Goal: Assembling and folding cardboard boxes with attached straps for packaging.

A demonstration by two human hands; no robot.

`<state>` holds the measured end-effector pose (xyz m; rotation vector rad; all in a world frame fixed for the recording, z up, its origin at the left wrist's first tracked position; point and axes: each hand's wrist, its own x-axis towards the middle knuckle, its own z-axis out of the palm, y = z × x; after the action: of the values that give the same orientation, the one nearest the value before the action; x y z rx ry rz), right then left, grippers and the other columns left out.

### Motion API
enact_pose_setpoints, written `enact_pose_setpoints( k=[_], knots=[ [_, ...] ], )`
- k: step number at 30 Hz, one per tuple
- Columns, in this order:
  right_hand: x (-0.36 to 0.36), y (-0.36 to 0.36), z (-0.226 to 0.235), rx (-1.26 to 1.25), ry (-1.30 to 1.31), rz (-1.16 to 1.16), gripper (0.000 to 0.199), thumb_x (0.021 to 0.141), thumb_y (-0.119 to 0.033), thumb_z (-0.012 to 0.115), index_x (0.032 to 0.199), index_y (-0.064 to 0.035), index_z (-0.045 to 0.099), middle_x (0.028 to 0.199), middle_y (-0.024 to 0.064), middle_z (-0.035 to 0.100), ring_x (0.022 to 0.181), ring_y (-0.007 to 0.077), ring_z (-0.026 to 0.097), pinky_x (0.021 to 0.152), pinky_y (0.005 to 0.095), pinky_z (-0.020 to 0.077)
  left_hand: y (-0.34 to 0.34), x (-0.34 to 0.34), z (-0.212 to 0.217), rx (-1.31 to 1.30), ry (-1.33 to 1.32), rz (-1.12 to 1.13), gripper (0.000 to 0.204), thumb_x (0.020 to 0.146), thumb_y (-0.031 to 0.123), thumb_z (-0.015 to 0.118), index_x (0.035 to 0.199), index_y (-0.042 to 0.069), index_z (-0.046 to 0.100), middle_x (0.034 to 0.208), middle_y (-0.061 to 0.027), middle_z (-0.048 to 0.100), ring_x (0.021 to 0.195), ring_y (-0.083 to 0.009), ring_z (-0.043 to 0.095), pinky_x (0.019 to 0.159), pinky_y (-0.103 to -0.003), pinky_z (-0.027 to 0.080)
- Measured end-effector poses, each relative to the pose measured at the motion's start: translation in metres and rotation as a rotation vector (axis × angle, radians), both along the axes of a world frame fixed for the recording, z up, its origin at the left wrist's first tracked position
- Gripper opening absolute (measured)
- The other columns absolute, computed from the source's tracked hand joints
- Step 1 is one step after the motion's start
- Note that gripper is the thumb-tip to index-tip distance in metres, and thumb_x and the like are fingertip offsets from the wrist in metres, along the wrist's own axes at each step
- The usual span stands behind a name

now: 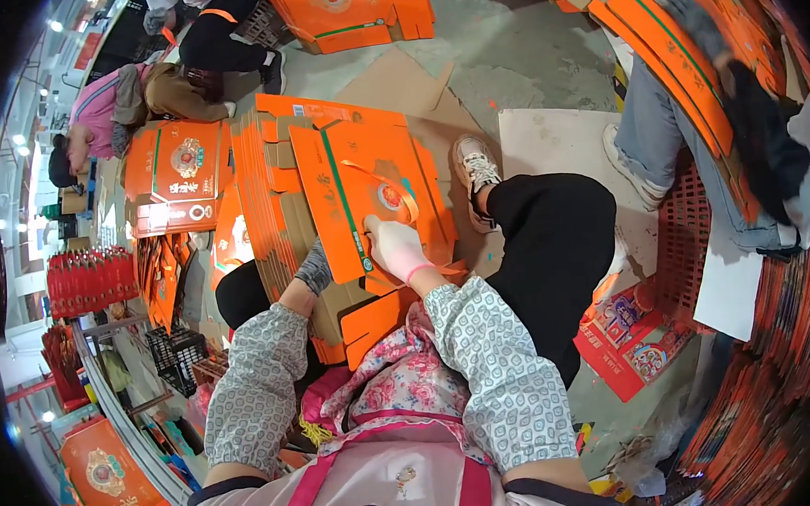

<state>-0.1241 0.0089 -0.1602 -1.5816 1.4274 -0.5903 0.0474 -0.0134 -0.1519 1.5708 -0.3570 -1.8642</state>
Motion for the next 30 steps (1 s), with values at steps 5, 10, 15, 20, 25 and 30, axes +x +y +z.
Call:
enact_pose_setpoints(
  k=[5,10,15,20,25,30],
  knots=[
    [0.002,-0.005,0.001,0.043,0.018,0.051,0.015,0.088,-0.018,0.046,0.095,-0.0066,0.051,0.082,0.0234,0.060,0.081,0.0405,0.057,0.069,0.0480,0.0447,-0.002,0.013,-0.014,0.079,0.034,-0.116,0.022,0.093,0.028,0.049,0.101,0.009,0.054,0.081,-0.0053,0.059,0.069,-0.0199,0.058,0.062,-0.035,0.052],
    [-0.012,0.002,-0.028,0.072,-0.281,-0.039,0.019,0.088,-0.020,0.048,0.098,-0.0034,0.051,0.083,0.0232,0.061,0.081,0.0415,0.057,0.070,0.0487,0.0439,-0.012,0.009,-0.015,0.094,0.100,-0.187,0.016,0.094,0.020,0.044,0.101,0.008,0.053,0.089,-0.0067,0.060,0.073,-0.0185,0.058,0.063,-0.033,0.051],
    [-0.008,0.006,-0.020,0.092,-0.228,-0.060,0.019,0.087,-0.017,0.051,0.098,-0.0014,0.052,0.085,0.0249,0.059,0.086,0.0406,0.057,0.071,0.0424,0.0449,-0.013,0.018,-0.015,-0.487,-0.333,-0.823,0.017,0.093,0.017,0.045,0.101,0.007,0.055,0.092,-0.0092,0.062,0.072,-0.0191,0.059,0.062,-0.032,0.050],
    [-0.010,0.008,-0.010,0.117,-0.127,-0.050,0.026,0.086,-0.025,0.053,0.100,-0.0026,0.049,0.088,0.0253,0.059,0.088,0.0424,0.056,0.073,0.0470,0.0442,-0.019,0.001,0.008,0.007,-0.162,-0.291,0.020,0.092,0.021,0.048,0.102,0.005,0.056,0.088,-0.0101,0.062,0.070,-0.0207,0.060,0.062,-0.032,0.051],
    [-0.010,0.008,-0.008,0.136,-0.031,-0.061,0.028,0.086,-0.028,0.054,0.099,-0.0025,0.050,0.089,0.0251,0.060,0.088,0.0423,0.056,0.073,0.0482,0.0442,-0.022,0.004,0.008,0.005,-0.172,-0.244,0.026,0.092,0.026,0.051,0.103,0.003,0.056,0.087,-0.0100,0.062,0.071,-0.0204,0.061,0.060,-0.034,0.052],
    [-0.011,0.011,-0.009,0.165,0.022,-0.053,0.027,0.087,-0.028,0.051,0.104,-0.0069,0.054,0.095,0.0196,0.062,0.091,0.0375,0.058,0.076,0.0467,0.0458,-0.023,-0.008,0.036,0.131,-0.315,-0.425,0.029,0.091,0.027,0.053,0.106,0.002,0.056,0.090,-0.0105,0.063,0.071,-0.0199,0.062,0.061,-0.034,0.053]
  ],
)
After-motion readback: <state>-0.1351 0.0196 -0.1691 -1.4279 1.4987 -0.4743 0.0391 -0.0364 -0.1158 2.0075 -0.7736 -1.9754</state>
